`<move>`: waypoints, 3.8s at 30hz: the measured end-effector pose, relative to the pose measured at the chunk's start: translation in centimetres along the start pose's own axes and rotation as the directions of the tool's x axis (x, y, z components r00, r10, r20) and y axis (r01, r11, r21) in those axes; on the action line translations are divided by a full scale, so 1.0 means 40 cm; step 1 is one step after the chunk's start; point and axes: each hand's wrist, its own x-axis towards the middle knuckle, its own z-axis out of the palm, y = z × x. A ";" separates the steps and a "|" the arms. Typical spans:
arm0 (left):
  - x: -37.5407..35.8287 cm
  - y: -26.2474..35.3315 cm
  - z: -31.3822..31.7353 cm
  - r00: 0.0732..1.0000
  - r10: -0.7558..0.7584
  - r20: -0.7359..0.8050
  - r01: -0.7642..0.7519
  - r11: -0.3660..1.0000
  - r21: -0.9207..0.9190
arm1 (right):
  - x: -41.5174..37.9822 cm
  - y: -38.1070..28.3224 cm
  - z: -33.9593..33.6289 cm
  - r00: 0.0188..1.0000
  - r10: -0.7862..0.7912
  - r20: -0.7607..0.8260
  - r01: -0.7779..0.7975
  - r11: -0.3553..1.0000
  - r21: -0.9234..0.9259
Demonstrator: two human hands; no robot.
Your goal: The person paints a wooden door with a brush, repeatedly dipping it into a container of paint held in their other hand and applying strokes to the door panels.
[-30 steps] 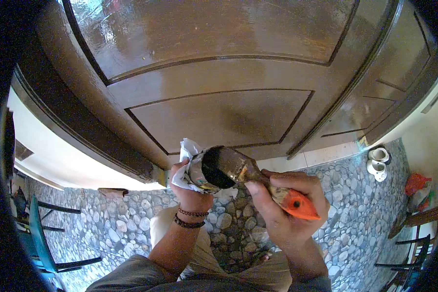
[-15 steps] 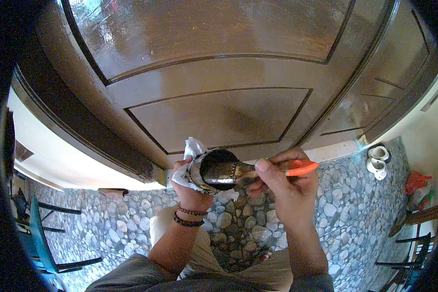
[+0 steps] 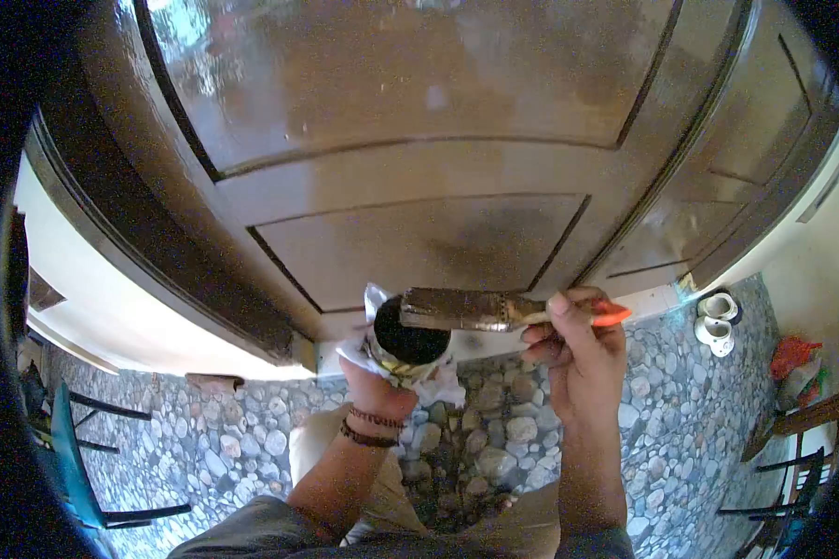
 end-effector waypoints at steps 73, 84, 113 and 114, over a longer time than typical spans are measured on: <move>-0.048 0.313 -0.043 0.971 0.232 -0.051 -0.238 0.953 -0.188 | 0.048 0.195 0.429 0.441 -0.864 0.242 0.896 0.409 -0.172; -0.047 0.307 -0.023 0.970 0.231 -0.074 -0.240 0.957 -0.163 | 0.035 0.165 0.317 0.451 -0.889 0.082 0.889 0.439 -0.130; -0.037 0.293 -0.020 0.948 0.292 -0.125 -0.310 0.937 -0.163 | 0.003 0.165 0.365 0.291 -0.897 0.332 0.944 0.212 -0.255; -0.036 0.295 -0.028 0.948 0.292 -0.125 -0.310 0.937 -0.164 | 0.004 0.167 0.367 0.291 -0.897 0.333 0.944 0.212 -0.255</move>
